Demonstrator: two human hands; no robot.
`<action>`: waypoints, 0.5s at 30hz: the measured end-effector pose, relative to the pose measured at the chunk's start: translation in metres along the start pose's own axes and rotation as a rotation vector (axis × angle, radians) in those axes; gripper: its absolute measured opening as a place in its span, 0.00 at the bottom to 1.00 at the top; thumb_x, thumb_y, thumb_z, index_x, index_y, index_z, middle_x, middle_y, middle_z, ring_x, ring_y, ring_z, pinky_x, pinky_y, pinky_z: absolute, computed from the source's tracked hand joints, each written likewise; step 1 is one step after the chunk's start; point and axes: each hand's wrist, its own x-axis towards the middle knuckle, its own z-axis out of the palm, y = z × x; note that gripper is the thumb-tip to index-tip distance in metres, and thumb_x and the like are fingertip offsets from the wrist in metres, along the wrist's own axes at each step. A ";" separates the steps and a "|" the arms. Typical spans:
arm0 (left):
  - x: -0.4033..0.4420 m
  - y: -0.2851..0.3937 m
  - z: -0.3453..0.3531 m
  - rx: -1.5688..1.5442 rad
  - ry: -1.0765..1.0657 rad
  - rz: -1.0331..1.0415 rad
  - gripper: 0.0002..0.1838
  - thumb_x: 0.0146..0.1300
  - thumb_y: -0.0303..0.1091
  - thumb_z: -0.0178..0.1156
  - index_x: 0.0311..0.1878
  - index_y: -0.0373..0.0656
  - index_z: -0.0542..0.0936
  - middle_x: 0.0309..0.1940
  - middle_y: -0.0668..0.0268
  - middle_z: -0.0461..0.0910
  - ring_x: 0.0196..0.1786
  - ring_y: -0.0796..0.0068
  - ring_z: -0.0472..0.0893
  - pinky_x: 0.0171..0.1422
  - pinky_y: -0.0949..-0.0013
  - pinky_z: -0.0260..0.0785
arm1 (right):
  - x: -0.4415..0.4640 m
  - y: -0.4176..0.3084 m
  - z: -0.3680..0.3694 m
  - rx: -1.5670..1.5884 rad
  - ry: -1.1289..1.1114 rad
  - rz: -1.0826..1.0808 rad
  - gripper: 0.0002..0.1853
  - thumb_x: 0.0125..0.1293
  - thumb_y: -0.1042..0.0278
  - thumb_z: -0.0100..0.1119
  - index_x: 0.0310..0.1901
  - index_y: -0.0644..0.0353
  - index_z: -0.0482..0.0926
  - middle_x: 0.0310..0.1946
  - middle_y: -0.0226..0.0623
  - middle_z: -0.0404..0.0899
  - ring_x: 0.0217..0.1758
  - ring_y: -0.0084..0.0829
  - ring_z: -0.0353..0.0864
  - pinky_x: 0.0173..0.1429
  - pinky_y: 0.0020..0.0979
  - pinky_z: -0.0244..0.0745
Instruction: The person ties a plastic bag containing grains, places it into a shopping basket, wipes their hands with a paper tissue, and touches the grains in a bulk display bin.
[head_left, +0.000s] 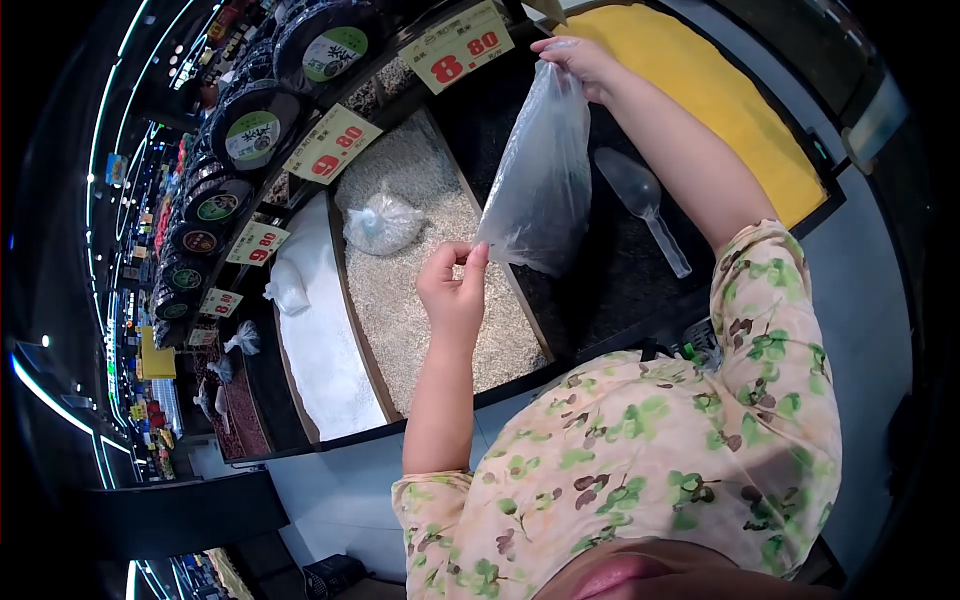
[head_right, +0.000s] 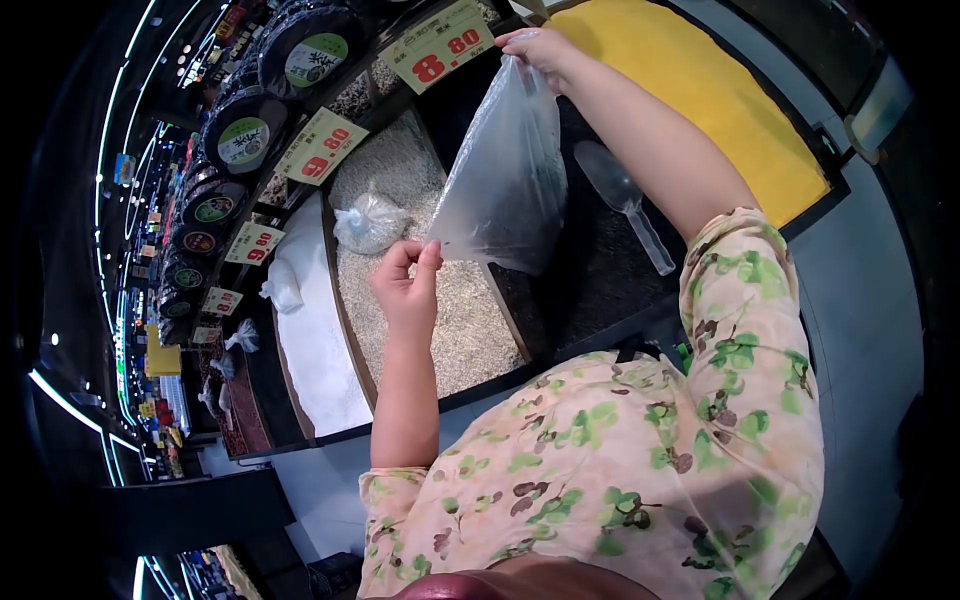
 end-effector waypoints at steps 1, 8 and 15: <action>0.002 -0.002 -0.001 0.042 0.038 0.010 0.09 0.61 0.30 0.62 0.28 0.36 0.76 0.23 0.70 0.77 0.28 0.84 0.73 0.35 0.79 0.63 | 0.003 0.002 -0.002 0.009 -0.016 0.003 0.11 0.65 0.73 0.53 0.48 0.58 0.77 0.26 0.29 0.77 0.24 0.18 0.74 0.28 0.23 0.73; -0.001 -0.009 0.008 0.148 0.010 0.049 0.08 0.61 0.29 0.61 0.28 0.37 0.76 0.23 0.69 0.77 0.28 0.84 0.73 0.36 0.79 0.64 | 0.007 0.011 -0.002 -0.010 -0.089 -0.024 0.11 0.65 0.73 0.53 0.48 0.59 0.77 0.22 0.28 0.75 0.20 0.17 0.72 0.23 0.21 0.70; -0.018 -0.045 0.022 -0.300 0.025 -0.268 0.15 0.58 0.32 0.65 0.43 0.37 0.72 0.36 0.65 0.78 0.36 0.80 0.76 0.44 0.75 0.68 | 0.009 0.013 -0.004 0.020 -0.119 -0.017 0.11 0.65 0.76 0.50 0.48 0.63 0.76 0.23 0.29 0.75 0.21 0.15 0.71 0.24 0.21 0.70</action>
